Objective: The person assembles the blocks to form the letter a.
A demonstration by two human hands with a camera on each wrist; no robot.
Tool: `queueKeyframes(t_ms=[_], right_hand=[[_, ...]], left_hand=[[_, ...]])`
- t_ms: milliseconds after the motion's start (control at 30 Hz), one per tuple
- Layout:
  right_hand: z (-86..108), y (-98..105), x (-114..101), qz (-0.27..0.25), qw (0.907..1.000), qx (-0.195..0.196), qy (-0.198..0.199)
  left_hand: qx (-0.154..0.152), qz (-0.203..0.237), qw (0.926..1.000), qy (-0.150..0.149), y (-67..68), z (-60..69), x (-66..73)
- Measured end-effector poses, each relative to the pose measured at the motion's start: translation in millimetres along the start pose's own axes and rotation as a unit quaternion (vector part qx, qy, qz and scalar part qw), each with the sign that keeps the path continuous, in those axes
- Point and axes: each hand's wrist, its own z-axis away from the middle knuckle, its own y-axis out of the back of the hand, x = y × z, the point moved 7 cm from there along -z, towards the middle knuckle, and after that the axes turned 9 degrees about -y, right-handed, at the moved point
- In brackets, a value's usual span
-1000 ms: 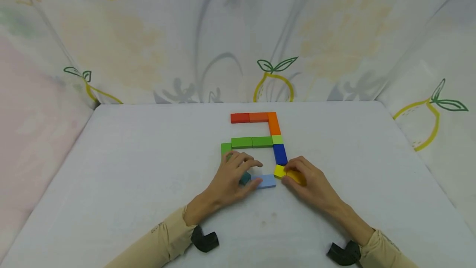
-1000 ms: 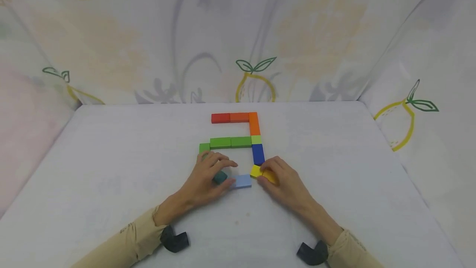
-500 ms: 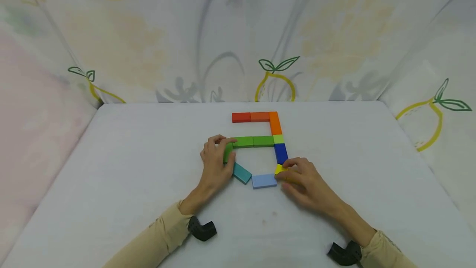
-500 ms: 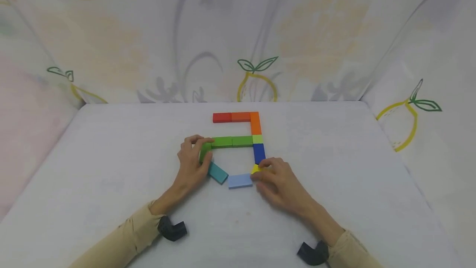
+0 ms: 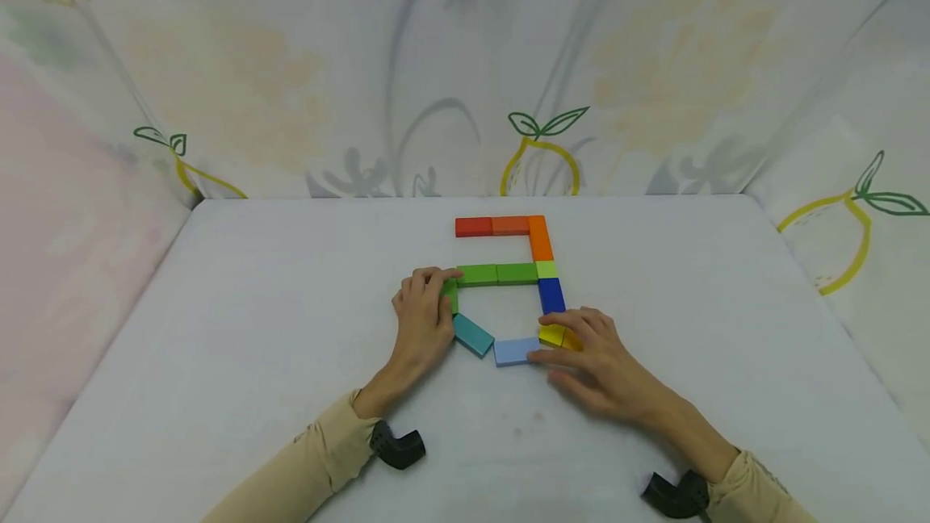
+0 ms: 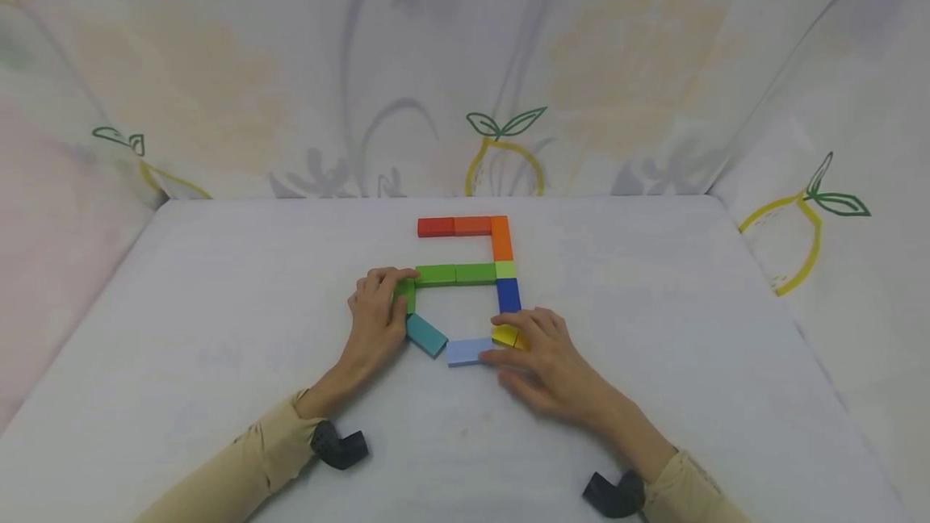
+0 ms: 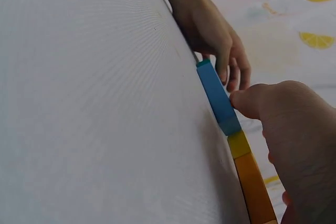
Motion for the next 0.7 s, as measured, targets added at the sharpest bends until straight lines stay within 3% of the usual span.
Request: queueKeyframes(t_ms=[567, 633, 700], right_hand=[[1.1, -2.9, 1.6, -0.001, 1.0000, -0.001, -0.002], [0.6, -2.6, 1.5, -0.004, 1.0000, 0.002, 0.002], [-0.2, -1.9, 1.3, -0.007, 0.9999, 0.005, 0.006]], left_hand=[[0.005, 0.024, 0.9996, 0.017, 0.1, 1.1, -1.9], [0.011, 0.025, 0.9996, 0.010, 0.9, 0.8, -0.8], [0.022, 0.016, 0.9993, -0.026, 2.8, -0.3, 4.8]])
